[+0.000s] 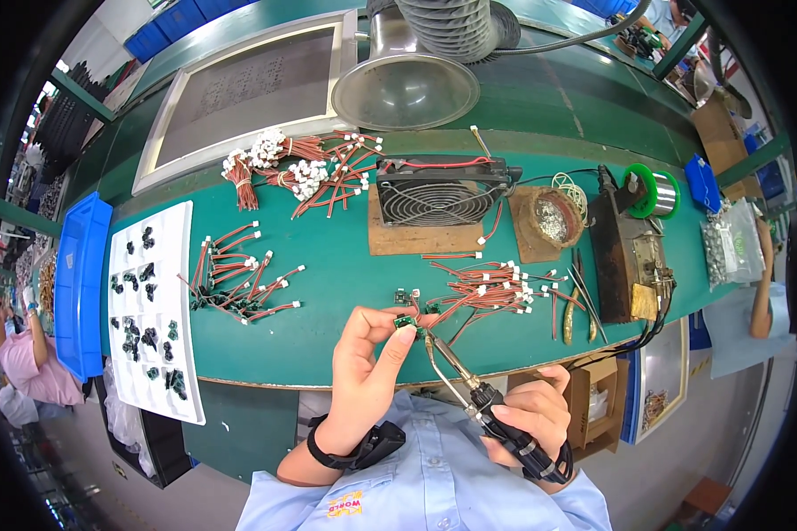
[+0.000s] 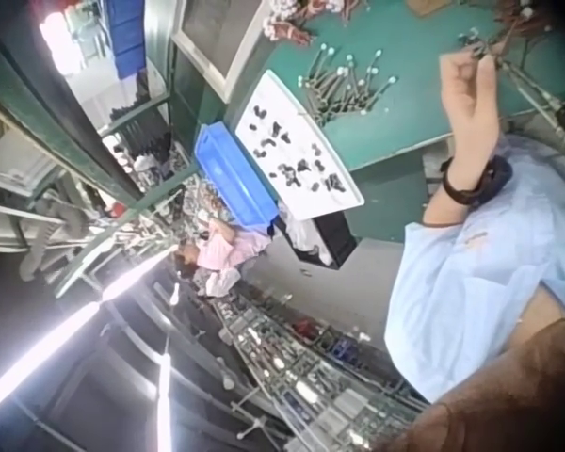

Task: The person solders wires to circuit boards using a soldering iron, moves a tray of components aside, and gathers the circuit boards into a pile. They then continue soldering wires to the circuit boards one at a time.

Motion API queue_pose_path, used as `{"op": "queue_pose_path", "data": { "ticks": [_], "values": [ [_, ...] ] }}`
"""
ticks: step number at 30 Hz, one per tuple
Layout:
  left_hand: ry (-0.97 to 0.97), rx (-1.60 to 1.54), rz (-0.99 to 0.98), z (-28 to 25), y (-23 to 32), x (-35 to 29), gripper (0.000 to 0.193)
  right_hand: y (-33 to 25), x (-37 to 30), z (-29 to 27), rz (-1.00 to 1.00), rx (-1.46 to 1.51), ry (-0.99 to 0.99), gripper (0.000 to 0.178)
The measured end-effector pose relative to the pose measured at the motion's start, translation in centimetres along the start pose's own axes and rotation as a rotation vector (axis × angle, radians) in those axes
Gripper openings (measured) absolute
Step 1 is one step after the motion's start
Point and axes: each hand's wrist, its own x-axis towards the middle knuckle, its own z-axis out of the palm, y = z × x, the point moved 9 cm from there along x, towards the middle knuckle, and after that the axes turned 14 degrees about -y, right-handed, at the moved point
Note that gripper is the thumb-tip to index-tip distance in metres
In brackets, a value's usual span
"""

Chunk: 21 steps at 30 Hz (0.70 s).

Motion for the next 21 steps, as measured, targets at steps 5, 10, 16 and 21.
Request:
{"op": "queue_pose_path", "data": {
  "ticks": [5,10,16,21],
  "values": [
    [-0.003,0.006,-0.001,0.1,0.1,0.0,0.007,0.0,-0.1,0.1,-0.008,-0.005,0.003,0.040],
    [0.010,0.001,-0.003,0.1,0.2,0.0,0.007,-0.1,-0.3,0.4,-0.014,-0.037,0.009,0.040],
    [0.016,-0.026,0.012,0.2,0.2,0.0,0.007,-0.2,-0.8,0.7,-0.010,-0.064,0.011,0.039],
    [0.015,-0.020,0.010,0.2,0.4,-0.1,0.008,-0.3,-1.1,0.8,-0.010,-0.080,0.005,0.039]
  ]
}}
